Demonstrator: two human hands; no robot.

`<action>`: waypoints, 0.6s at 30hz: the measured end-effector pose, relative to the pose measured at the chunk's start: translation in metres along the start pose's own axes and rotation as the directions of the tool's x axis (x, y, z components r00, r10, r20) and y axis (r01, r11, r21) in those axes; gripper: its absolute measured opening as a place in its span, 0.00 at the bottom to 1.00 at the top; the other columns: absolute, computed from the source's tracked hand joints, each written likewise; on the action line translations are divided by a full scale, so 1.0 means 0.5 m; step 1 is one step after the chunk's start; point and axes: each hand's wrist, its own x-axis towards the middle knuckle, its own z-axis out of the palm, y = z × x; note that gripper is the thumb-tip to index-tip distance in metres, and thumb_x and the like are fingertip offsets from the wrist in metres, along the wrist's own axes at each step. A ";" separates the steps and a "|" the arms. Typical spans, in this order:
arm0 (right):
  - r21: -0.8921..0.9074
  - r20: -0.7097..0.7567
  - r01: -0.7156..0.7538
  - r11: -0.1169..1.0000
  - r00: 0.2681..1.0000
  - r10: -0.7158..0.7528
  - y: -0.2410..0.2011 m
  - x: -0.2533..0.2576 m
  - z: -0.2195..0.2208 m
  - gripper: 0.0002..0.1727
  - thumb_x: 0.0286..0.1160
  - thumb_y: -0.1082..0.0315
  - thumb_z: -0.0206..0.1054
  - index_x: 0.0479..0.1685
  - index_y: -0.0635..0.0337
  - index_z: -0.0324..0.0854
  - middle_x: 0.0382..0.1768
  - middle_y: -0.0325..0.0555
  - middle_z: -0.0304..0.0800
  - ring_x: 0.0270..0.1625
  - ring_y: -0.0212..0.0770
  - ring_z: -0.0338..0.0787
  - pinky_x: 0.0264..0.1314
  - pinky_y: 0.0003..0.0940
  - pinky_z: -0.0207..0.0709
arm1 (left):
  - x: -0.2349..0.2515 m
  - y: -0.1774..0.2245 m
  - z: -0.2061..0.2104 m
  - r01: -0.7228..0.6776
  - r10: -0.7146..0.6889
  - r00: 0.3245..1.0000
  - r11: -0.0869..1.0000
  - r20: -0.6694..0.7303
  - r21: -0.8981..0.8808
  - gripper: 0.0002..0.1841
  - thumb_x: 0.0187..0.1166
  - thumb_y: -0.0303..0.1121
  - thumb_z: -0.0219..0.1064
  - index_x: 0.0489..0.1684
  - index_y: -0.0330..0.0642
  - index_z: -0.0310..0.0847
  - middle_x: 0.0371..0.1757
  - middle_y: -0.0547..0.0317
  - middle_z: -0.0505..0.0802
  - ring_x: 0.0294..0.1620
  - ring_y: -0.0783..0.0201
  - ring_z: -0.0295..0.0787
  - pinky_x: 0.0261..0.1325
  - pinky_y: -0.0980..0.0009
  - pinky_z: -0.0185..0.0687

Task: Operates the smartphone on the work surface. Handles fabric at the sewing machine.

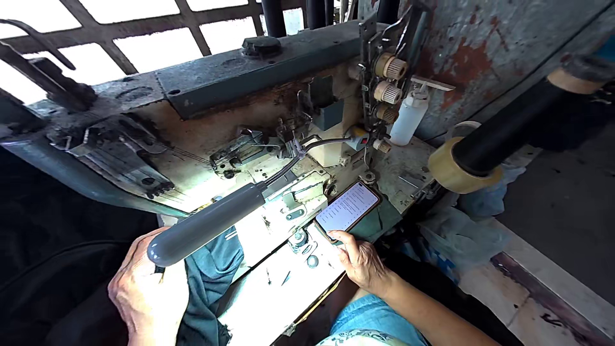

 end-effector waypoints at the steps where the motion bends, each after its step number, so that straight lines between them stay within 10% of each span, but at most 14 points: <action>1: -0.011 -0.003 0.005 1.000 1.000 -0.005 0.000 0.000 0.001 0.20 0.90 0.61 0.51 0.64 0.66 0.78 0.48 0.48 0.97 0.35 0.34 0.95 0.37 0.26 0.86 | 0.001 0.002 0.000 -0.001 0.001 1.000 1.000 0.000 0.001 0.17 0.81 0.30 0.55 0.46 0.23 0.86 0.49 0.32 0.92 0.53 0.56 0.91 0.59 0.69 0.81; 13: -0.006 -0.056 0.014 1.000 0.998 -0.014 0.005 -0.003 0.008 0.20 0.89 0.59 0.51 0.62 0.64 0.80 0.37 0.45 0.94 0.24 0.32 0.86 0.30 0.23 0.80 | 0.005 0.015 -0.004 -0.017 0.018 1.000 0.999 0.009 -0.043 0.15 0.78 0.25 0.54 0.45 0.24 0.87 0.49 0.34 0.92 0.52 0.62 0.89 0.57 0.76 0.78; 18: 0.002 -0.053 0.009 1.000 0.999 -0.009 0.005 -0.006 0.009 0.20 0.89 0.60 0.52 0.64 0.64 0.79 0.49 0.47 0.96 0.26 0.32 0.87 0.32 0.23 0.81 | 0.005 0.013 -0.003 -0.026 0.027 1.000 0.998 0.007 -0.057 0.15 0.78 0.25 0.54 0.44 0.23 0.86 0.48 0.33 0.92 0.52 0.64 0.88 0.56 0.78 0.78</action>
